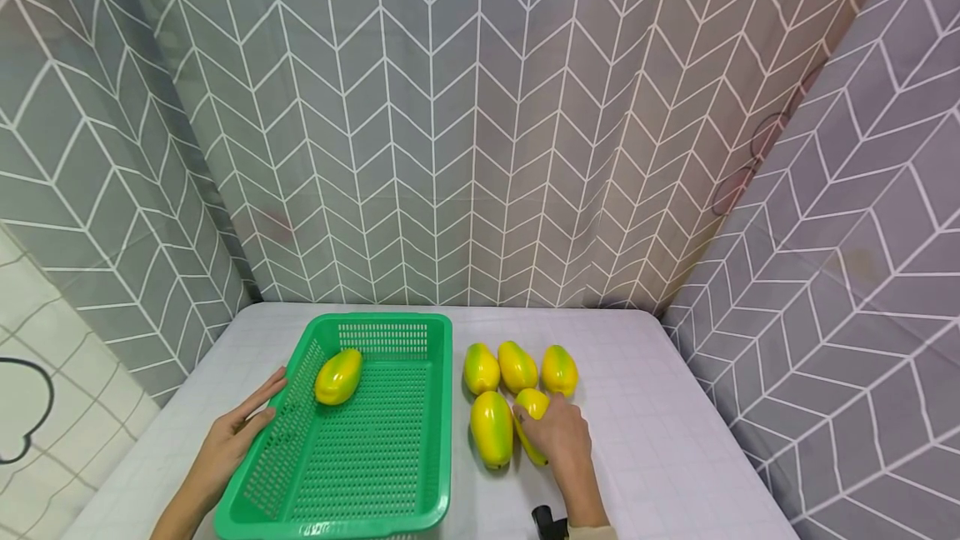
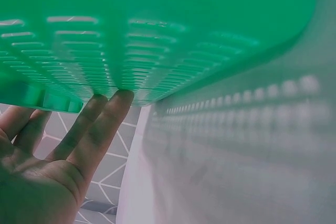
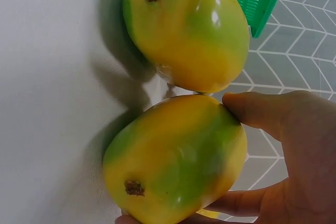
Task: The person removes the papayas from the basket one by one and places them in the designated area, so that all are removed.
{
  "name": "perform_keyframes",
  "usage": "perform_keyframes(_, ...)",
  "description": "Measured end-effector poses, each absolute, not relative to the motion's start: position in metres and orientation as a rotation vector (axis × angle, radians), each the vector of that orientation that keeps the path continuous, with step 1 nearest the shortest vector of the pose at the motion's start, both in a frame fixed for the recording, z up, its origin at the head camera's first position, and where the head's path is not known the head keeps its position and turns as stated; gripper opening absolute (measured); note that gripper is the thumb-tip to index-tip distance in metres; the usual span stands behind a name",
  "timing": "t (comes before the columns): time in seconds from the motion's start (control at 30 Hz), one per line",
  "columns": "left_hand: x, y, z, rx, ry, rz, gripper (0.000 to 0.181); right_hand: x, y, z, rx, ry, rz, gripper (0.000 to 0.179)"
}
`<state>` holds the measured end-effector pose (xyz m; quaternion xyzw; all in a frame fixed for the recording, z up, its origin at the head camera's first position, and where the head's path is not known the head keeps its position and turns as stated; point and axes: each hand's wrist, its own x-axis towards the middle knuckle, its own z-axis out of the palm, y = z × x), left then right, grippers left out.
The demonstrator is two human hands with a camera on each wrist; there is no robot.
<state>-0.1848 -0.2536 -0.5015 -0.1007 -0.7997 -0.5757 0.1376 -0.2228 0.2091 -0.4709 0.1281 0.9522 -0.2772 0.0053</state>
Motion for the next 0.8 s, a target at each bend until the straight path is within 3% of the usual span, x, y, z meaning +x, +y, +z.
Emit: perform_keyframes(0.8,-0.1843,-0.2524,-0.5009,-0.25,-2.336,-1.629,0.045,-0.2201,0.2092,-0.4718,0.39,2.989,-0.849,0.086)
